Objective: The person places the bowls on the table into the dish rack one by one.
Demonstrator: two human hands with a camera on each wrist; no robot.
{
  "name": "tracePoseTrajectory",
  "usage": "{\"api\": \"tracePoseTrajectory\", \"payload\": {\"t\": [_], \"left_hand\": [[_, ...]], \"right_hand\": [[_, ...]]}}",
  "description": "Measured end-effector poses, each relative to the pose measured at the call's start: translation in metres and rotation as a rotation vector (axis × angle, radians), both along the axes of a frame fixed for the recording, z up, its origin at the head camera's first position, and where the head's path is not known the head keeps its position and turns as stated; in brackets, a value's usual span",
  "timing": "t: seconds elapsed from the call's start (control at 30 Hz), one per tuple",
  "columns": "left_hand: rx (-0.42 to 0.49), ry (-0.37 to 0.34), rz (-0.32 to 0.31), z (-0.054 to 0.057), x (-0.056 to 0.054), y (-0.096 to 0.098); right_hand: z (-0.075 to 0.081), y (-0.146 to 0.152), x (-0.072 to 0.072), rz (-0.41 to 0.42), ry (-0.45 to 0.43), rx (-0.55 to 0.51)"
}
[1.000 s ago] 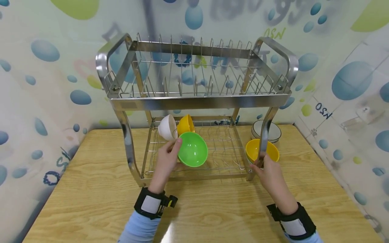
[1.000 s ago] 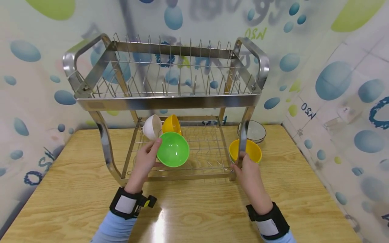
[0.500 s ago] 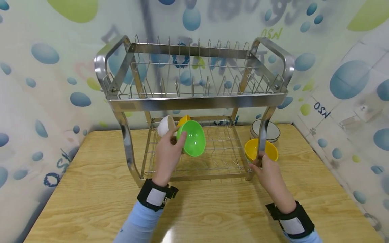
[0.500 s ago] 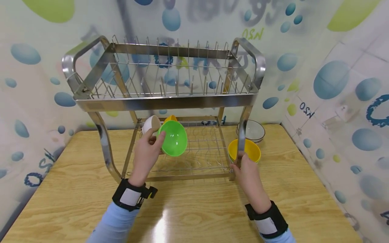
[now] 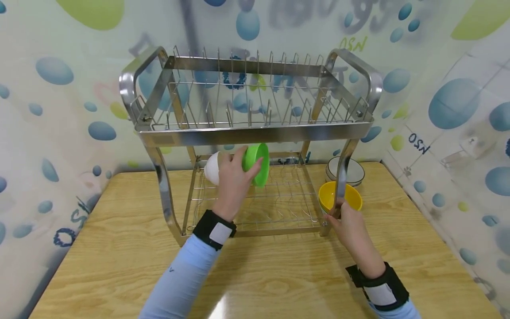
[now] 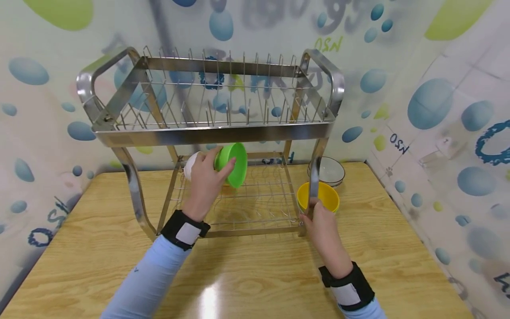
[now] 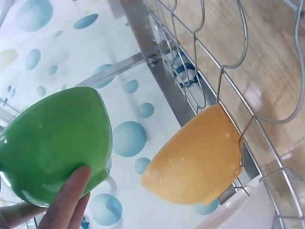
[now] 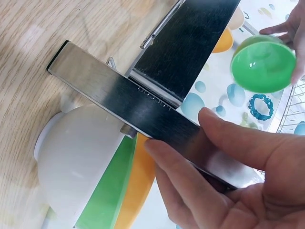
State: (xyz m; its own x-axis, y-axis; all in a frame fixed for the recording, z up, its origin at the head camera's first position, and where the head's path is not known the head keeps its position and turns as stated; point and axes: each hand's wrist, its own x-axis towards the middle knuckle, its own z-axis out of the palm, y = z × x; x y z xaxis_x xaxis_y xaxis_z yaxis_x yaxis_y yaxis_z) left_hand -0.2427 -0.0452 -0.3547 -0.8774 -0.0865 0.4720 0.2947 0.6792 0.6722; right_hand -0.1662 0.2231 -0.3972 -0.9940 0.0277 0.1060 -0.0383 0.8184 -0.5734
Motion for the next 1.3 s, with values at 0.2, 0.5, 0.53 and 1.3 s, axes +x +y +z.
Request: {"api": "tracePoseTrajectory", "payload": {"t": [0.2,0.5,0.53,1.3], "left_hand": [[-0.128,-0.005,0.009,-0.001,-0.018,0.014],[-0.269,0.019,0.028,-0.019,-0.045,0.027],[-0.273,0.017,0.030,-0.021,-0.048,0.028],[-0.509,-0.024,0.102,-0.038,-0.076,0.039]], "right_hand": [[0.001,-0.001,0.000,-0.001,-0.003,0.001],[0.000,-0.001,0.000,-0.008,-0.013,0.000],[0.000,-0.001,0.000,-0.008,-0.013,0.000],[0.001,-0.003,0.000,-0.019,-0.013,0.010]]}}
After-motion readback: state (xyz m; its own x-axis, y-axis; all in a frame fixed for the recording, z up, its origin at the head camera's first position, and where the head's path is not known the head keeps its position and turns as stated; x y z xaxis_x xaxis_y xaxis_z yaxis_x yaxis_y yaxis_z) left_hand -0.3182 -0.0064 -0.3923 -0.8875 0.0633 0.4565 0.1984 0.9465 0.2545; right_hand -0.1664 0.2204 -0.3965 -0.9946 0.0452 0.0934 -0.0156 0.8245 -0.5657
